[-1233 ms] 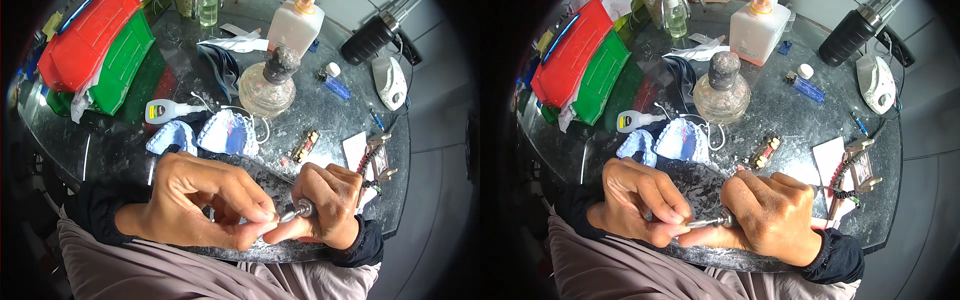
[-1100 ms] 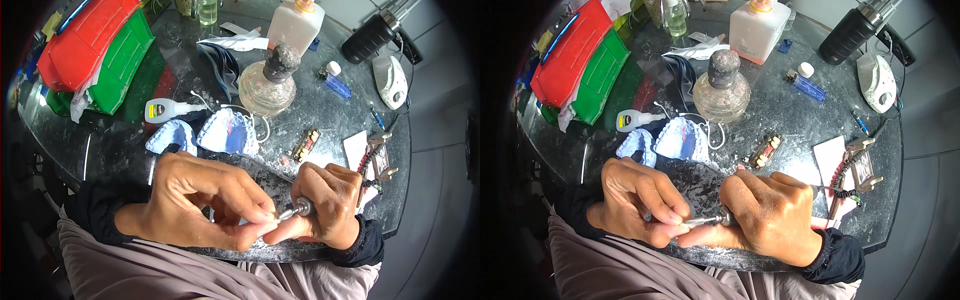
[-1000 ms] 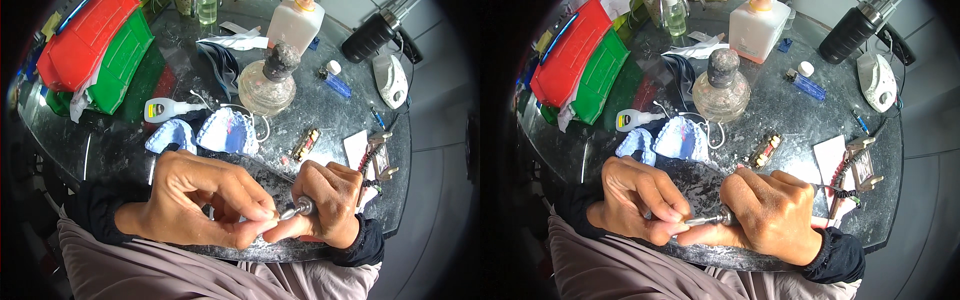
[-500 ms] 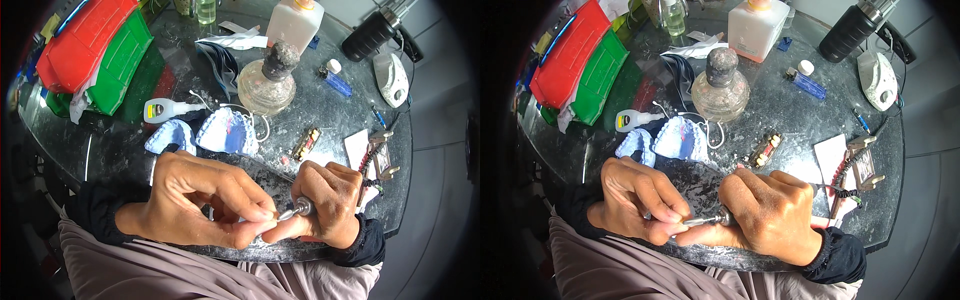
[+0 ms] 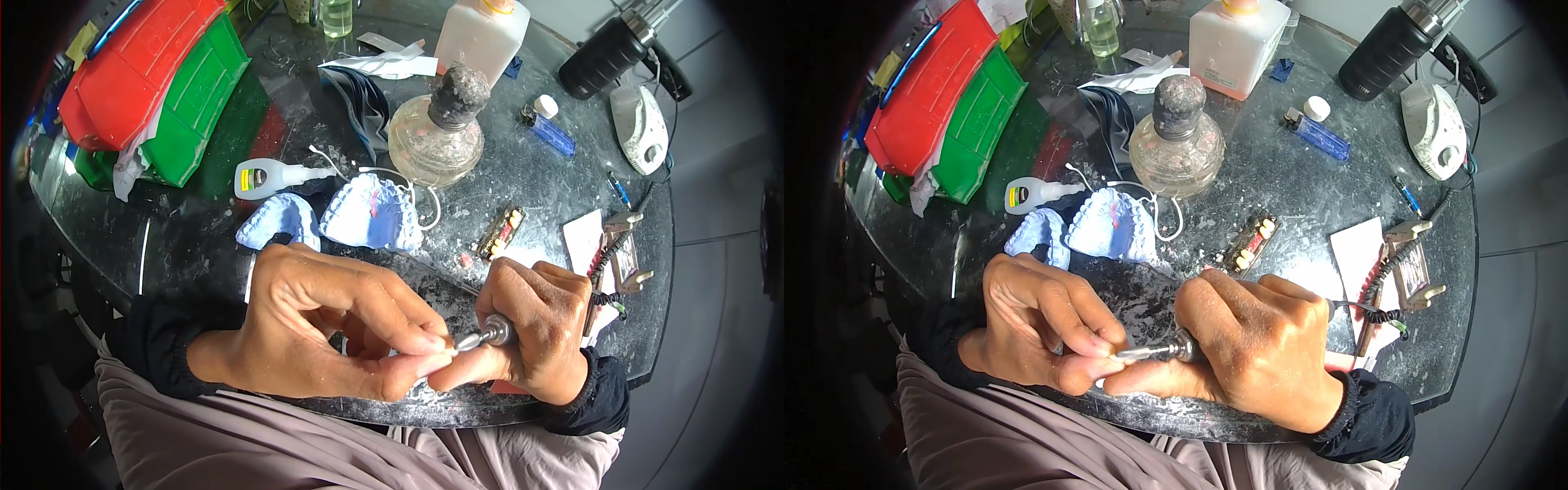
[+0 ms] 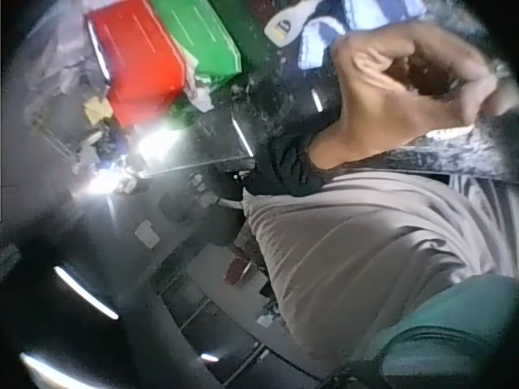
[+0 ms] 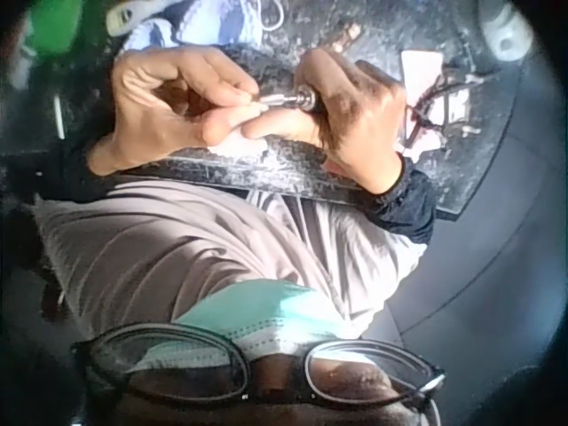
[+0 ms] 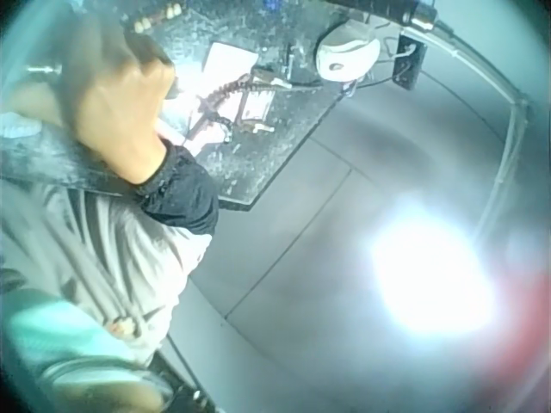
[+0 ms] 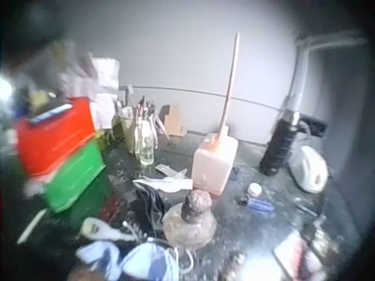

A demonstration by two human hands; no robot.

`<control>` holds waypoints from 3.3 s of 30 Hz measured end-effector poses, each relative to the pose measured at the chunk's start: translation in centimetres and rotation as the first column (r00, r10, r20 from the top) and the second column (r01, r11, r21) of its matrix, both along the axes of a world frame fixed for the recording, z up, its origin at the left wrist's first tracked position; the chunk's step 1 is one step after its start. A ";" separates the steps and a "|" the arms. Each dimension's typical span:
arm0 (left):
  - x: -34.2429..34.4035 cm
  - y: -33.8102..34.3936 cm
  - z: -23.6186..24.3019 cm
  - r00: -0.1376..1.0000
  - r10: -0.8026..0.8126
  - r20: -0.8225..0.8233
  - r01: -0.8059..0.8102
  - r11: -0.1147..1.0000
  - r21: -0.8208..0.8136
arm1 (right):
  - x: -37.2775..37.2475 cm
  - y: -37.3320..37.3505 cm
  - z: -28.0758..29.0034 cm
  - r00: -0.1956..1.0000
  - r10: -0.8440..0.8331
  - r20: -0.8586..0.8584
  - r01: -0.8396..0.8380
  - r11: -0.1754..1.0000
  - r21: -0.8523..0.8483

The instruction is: The person shaves a dental model by hand and using a rotary tool, periodically cleaning the model with a cloth.

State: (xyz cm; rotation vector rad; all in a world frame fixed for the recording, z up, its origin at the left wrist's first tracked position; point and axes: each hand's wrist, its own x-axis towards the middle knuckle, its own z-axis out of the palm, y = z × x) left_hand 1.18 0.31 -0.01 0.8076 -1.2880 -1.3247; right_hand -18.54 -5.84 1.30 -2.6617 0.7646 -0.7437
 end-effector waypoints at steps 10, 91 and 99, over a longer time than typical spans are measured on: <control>-0.1 0.2 0.2 1.000 0.009 -0.025 -0.008 0.999 0.040 | -0.1 0.1 0.2 1.000 0.010 -0.022 -0.011 1.000 -0.024; 0.3 -0.3 1.4 0.955 -0.154 -0.256 0.250 0.878 0.407 | -0.2 -0.3 2.8 0.928 0.198 0.315 -0.299 0.900 0.318; 0.3 -0.8 0.5 0.994 -0.103 0.028 0.099 0.988 0.120 | 0.4 0.7 3.2 0.957 0.105 0.271 -0.173 0.956 0.238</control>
